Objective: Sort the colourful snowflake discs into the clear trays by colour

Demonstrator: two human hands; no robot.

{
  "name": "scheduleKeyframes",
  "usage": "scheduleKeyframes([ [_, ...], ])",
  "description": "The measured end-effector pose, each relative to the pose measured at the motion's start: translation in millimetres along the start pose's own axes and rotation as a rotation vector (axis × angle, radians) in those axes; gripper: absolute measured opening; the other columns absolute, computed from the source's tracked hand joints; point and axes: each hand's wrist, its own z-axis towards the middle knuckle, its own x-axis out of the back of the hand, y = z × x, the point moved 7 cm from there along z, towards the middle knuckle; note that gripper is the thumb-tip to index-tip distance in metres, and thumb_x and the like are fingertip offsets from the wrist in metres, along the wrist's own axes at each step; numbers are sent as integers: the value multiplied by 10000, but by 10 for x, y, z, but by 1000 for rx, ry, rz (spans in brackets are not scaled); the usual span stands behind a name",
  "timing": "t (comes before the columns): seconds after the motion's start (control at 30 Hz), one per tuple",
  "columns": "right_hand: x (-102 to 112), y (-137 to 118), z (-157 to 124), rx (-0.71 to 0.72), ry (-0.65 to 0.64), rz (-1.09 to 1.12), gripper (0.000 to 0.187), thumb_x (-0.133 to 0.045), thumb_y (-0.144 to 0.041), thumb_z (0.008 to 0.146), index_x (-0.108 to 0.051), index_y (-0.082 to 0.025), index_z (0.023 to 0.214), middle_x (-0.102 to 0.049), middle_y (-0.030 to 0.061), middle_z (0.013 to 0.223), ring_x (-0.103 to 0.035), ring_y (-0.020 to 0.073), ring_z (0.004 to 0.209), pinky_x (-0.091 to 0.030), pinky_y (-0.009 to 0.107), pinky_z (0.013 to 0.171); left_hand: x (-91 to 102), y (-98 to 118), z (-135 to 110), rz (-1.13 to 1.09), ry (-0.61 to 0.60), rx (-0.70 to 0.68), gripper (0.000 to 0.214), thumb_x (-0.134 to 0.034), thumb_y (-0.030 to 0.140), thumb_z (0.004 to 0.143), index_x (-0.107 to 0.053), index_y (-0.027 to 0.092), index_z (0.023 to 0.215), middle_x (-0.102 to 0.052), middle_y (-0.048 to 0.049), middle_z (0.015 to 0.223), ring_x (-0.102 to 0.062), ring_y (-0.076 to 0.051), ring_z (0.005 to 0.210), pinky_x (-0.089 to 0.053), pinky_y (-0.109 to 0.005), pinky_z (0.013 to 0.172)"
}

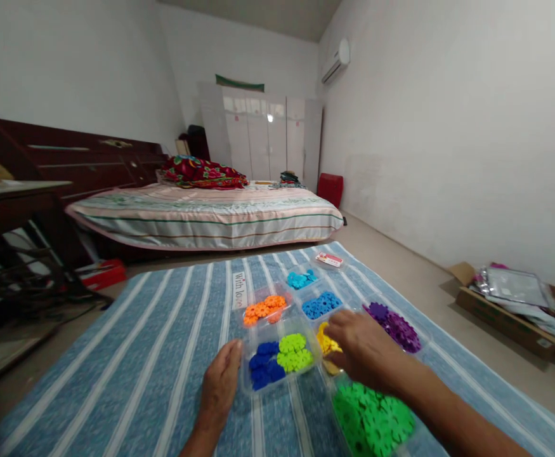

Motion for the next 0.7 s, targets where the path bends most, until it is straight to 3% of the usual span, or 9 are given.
scheduleKeyframes([
  [0.07,-11,50,622,28,-128,-134,210,-617,-271,831,-662,-227,1032,-657,65,1049,-595,207,1001,-457,319,875,-5,-26,11,-1,-5,-1,262,-472,427,819,-663,265,894,-735,-3,897,-662,-211,908,-500,-275,810],
  [0.13,-169,246,1141,-55,-266,-263,303,-625,-227,815,-634,-203,1117,-627,93,1147,-563,226,1101,-445,323,910,-8,-63,25,0,-8,3,265,-473,427,811,-663,265,899,-736,-6,938,-664,-210,931,-495,-278,846],
  [0.23,-501,523,1598,-114,-343,-289,437,-705,-208,735,-624,-206,1165,-618,99,1203,-557,245,1140,-450,326,919,-8,-108,45,-4,-12,-3,283,-469,439,803,-668,271,912,-732,-7,989,-664,-207,964,-491,-281,884],
  [0.4,-947,854,1670,-197,-446,-289,289,-678,-155,746,-698,-218,1027,-695,77,1062,-628,252,1054,-483,344,876,-25,-131,63,-2,-22,-5,288,-472,461,790,-676,282,888,-740,-3,955,-672,-218,955,-513,-290,856],
  [0.57,-1000,971,1607,-215,-474,-276,304,-649,-239,850,-628,-183,1147,-633,84,1187,-585,246,1119,-460,434,953,-57,-92,61,-2,-44,1,303,-485,466,773,-680,273,901,-743,-13,986,-666,-227,997,-509,-301,878],
  [0.7,-987,982,1674,-230,-506,-253,337,-583,-346,918,-564,-173,1207,-581,82,1226,-588,219,1068,-498,449,911,-59,-45,51,27,-64,-24,363,-451,501,782,-677,251,916,-741,-22,990,-665,-220,1000,-511,-291,870],
])
